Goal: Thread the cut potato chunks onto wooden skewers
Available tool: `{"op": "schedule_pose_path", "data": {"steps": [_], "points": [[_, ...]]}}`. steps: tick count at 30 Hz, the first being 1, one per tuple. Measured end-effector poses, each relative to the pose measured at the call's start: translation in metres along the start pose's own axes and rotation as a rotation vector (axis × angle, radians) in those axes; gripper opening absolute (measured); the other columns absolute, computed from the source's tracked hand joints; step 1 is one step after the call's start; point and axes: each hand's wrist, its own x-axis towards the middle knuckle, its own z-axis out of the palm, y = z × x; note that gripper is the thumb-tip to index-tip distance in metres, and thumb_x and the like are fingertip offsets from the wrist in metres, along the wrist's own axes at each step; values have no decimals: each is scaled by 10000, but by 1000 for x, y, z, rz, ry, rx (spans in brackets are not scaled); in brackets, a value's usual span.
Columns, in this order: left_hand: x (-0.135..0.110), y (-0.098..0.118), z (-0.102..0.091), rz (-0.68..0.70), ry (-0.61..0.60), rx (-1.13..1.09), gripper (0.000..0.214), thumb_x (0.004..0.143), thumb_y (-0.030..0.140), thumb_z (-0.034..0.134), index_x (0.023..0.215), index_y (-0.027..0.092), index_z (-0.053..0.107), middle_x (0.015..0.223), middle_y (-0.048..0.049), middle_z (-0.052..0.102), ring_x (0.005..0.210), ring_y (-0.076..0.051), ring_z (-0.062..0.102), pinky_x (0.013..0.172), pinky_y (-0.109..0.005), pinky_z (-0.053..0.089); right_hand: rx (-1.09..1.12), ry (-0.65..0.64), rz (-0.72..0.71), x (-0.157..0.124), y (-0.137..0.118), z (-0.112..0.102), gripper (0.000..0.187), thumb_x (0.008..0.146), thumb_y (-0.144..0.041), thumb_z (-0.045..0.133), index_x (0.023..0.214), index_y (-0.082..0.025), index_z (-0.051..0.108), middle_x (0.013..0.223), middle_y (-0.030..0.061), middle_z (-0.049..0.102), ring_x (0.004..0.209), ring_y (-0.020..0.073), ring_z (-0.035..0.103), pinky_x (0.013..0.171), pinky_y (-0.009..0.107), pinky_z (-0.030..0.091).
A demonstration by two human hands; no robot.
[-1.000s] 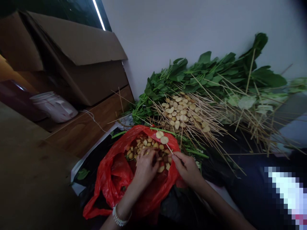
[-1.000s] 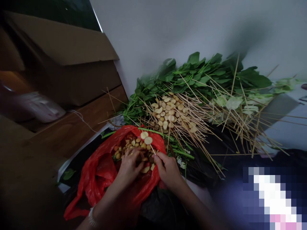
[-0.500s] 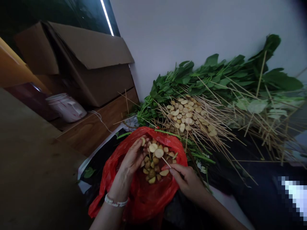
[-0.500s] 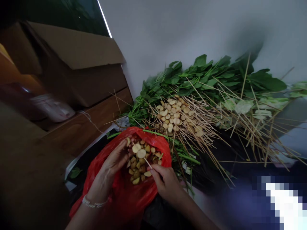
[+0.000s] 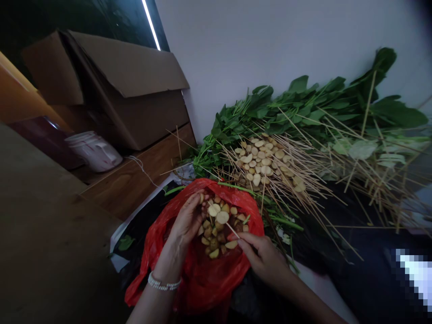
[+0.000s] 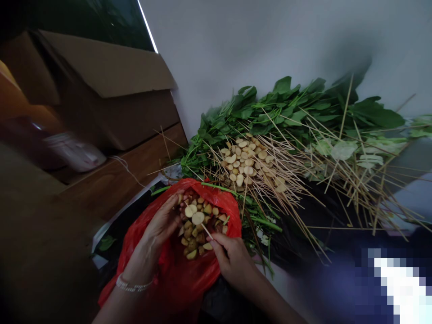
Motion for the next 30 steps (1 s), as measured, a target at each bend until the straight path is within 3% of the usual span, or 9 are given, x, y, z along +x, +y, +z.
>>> {"op": "schedule_pose_path", "data": {"steps": [9, 21, 30], "points": [[-1, -5, -4, 8, -61, 48, 273, 731, 221, 762, 990, 155, 707, 829, -15, 676, 654, -69, 568, 589, -165, 470, -37, 2, -5, -2, 4, 3, 293, 948, -278, 440, 1015, -199, 714, 928, 48, 759, 851, 188, 704, 749, 247, 501], [-2, -6, 1, 92, 30, 169, 341, 626, 252, 830, 934, 134, 740, 757, -11, 698, 627, -78, 593, 607, -195, 463, -165, 29, -17, -2, 7, 6, 286, 945, -266, 443, 983, -251, 726, 987, 37, 763, 837, 193, 716, 697, 238, 503], [-1, -4, 2, 103, 53, 170, 351, 592, 248, 848, 906, 126, 751, 741, -21, 712, 577, -66, 573, 561, -180, 454, -113, -5, -19, -2, 6, 5, 298, 952, -271, 425, 963, -231, 720, 833, 38, 754, 872, 204, 708, 756, 253, 507]]}}
